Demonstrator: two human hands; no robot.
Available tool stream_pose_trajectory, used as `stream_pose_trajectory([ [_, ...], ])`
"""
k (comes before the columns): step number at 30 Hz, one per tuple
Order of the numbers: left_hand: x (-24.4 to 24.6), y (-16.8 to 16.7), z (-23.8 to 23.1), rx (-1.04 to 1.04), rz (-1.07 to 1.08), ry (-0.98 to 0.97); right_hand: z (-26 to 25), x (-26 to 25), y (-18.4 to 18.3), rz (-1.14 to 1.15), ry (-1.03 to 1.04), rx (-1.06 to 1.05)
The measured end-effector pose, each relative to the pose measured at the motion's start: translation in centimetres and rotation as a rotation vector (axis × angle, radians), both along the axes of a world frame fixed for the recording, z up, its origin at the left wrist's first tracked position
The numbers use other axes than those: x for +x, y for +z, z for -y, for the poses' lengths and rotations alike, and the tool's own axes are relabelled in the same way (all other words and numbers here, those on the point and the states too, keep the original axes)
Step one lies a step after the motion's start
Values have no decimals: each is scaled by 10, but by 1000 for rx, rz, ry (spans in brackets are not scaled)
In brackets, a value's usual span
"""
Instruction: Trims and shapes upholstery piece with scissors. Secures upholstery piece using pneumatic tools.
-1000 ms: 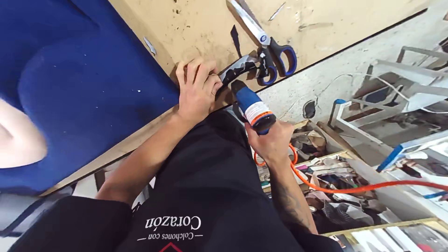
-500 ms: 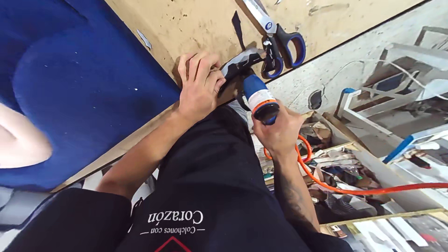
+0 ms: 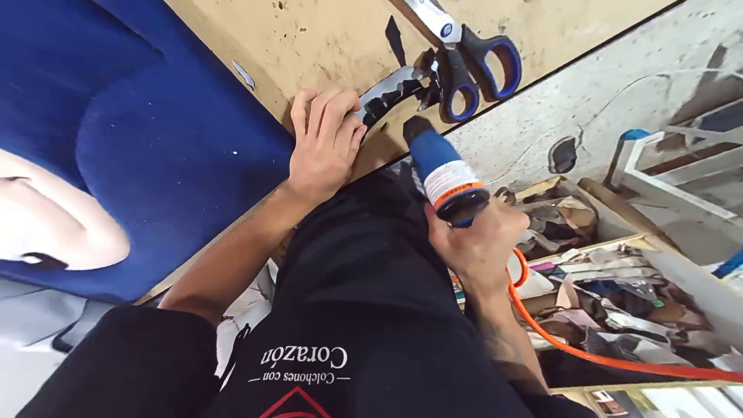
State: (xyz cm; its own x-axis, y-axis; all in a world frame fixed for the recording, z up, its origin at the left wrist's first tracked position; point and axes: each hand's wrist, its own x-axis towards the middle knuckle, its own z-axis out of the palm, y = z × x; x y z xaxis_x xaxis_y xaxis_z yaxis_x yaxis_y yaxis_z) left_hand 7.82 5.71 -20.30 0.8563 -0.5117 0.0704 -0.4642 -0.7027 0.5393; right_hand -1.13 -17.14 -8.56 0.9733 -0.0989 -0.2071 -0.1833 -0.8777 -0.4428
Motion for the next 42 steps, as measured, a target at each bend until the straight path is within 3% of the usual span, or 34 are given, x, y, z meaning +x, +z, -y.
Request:
stream_pose_trajectory([
  [3, 3, 1, 1, 12, 3, -13, 9, 13, -10, 12, -25, 5],
  [10, 4, 2, 0, 47, -3, 3, 3, 12, -12, -121, 154, 181],
  [26, 2, 0, -1, 47, 25, -1, -4, 18, -24, -166, 248, 113],
  [42, 1, 1, -1, 62, 3, 7, 1, 15, -11, -170, 232, 93],
])
